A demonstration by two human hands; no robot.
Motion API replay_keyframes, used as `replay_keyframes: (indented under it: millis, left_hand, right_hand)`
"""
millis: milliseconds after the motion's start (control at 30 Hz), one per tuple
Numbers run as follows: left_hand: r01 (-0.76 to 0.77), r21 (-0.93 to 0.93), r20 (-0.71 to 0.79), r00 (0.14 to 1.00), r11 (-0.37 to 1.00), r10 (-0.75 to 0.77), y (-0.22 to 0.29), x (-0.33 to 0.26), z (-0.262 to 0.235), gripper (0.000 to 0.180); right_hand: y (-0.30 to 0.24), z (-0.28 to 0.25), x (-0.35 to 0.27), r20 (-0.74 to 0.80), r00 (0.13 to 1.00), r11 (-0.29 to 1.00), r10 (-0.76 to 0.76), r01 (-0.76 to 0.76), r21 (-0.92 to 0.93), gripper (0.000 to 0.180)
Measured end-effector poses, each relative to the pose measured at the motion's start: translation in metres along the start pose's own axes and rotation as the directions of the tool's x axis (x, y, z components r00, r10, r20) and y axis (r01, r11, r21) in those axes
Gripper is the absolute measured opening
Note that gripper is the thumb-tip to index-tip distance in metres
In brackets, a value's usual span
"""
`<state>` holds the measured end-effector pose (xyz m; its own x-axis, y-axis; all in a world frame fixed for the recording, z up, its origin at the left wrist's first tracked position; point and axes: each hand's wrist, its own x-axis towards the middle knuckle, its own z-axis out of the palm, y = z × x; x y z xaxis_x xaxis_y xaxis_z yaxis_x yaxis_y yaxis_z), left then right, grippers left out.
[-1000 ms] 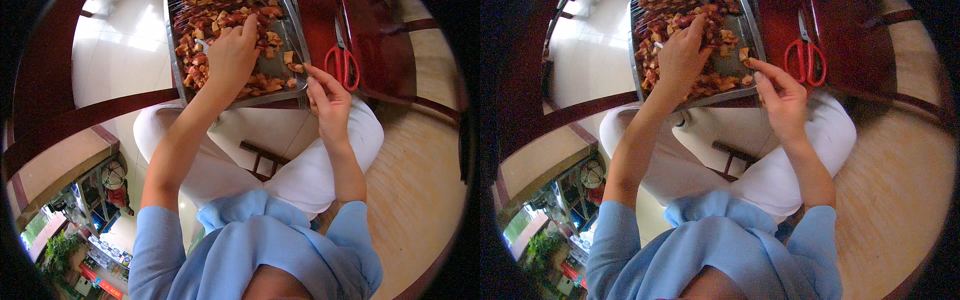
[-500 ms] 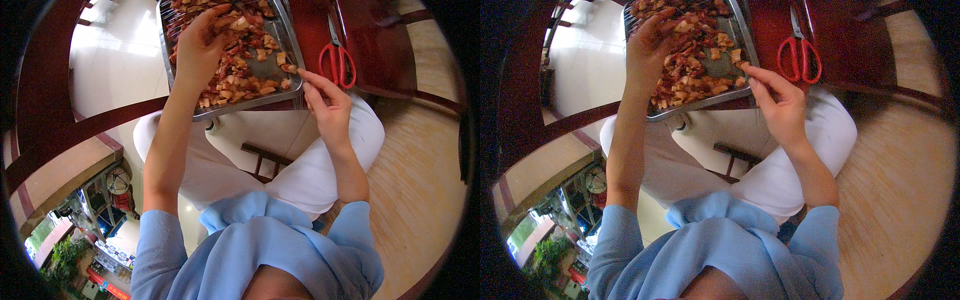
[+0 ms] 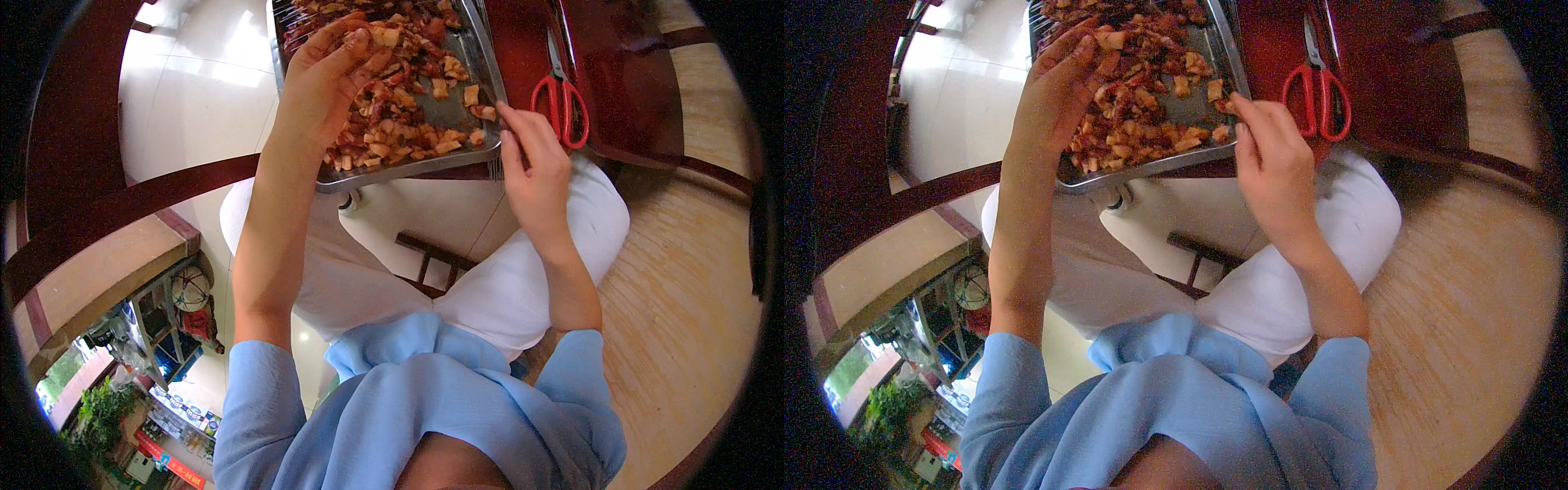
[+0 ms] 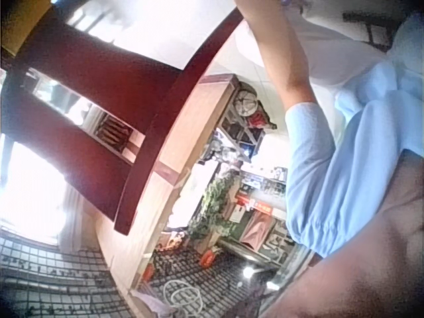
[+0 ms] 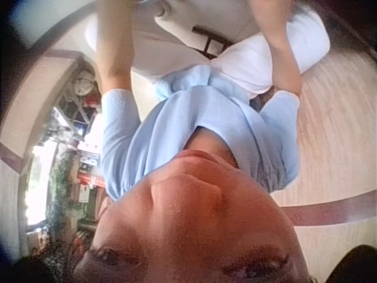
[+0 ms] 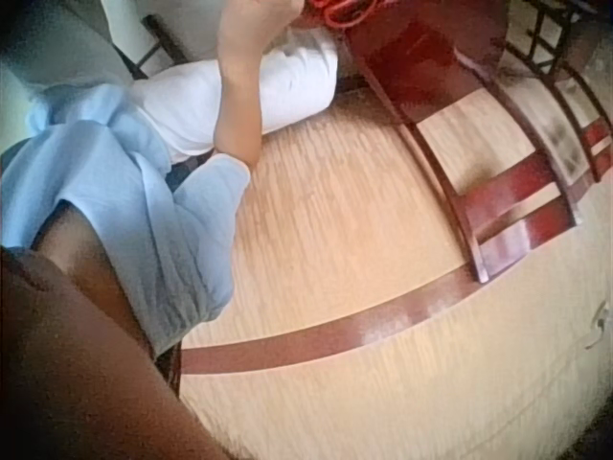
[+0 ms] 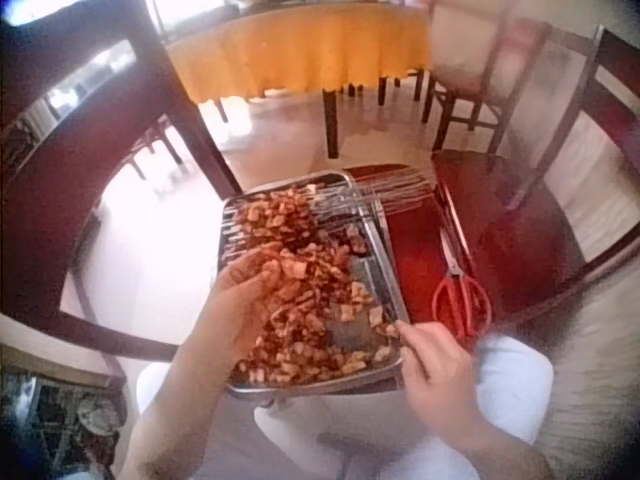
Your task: The person threads pieces of marinated meat onto metal skewers from a tray. They occasionally use scissors to cut larger pieces of meat before skewering them. The completed skewers are placed back on the tray.
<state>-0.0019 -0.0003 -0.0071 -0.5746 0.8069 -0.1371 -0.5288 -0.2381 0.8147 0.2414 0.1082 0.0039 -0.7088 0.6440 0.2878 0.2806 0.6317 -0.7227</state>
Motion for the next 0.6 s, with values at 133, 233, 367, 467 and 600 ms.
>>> replay_keyframes:
  millis: [133,233,367,467,600]
  left_hand:
    - [-0.005,-0.054,-0.001,1.000,0.999,0.004,-0.002,-0.002,0.002,0.031]
    - [-0.015,-0.029,0.009,1.000,0.999,0.015,-0.005,-0.001,0.000,0.033]
    - [-0.009,-0.010,0.017,1.000,1.000,0.009,-0.009,0.003,0.002,0.034]
    - [0.008,0.067,-0.003,1.000,0.998,-0.007,-0.008,-0.002,0.010,0.040]
    - [0.013,-0.011,0.087,0.996,1.000,-0.012,-0.010,-0.001,0.012,0.037]
  right_hand:
    - [0.001,0.001,0.005,0.029,0.994,0.981,-0.108,0.111,-0.162,0.033]
    - [0.016,-0.012,0.017,-0.028,0.995,0.944,-0.100,0.086,-0.319,0.034]
    - [0.064,-0.029,0.021,-0.075,0.992,0.843,0.097,-0.123,-0.524,0.040]
    - [0.077,-0.032,0.019,-0.064,0.978,0.790,0.197,-0.197,-0.580,0.046]
    - [0.092,-0.044,0.025,-0.090,0.984,0.844,0.153,-0.177,-0.507,0.049]
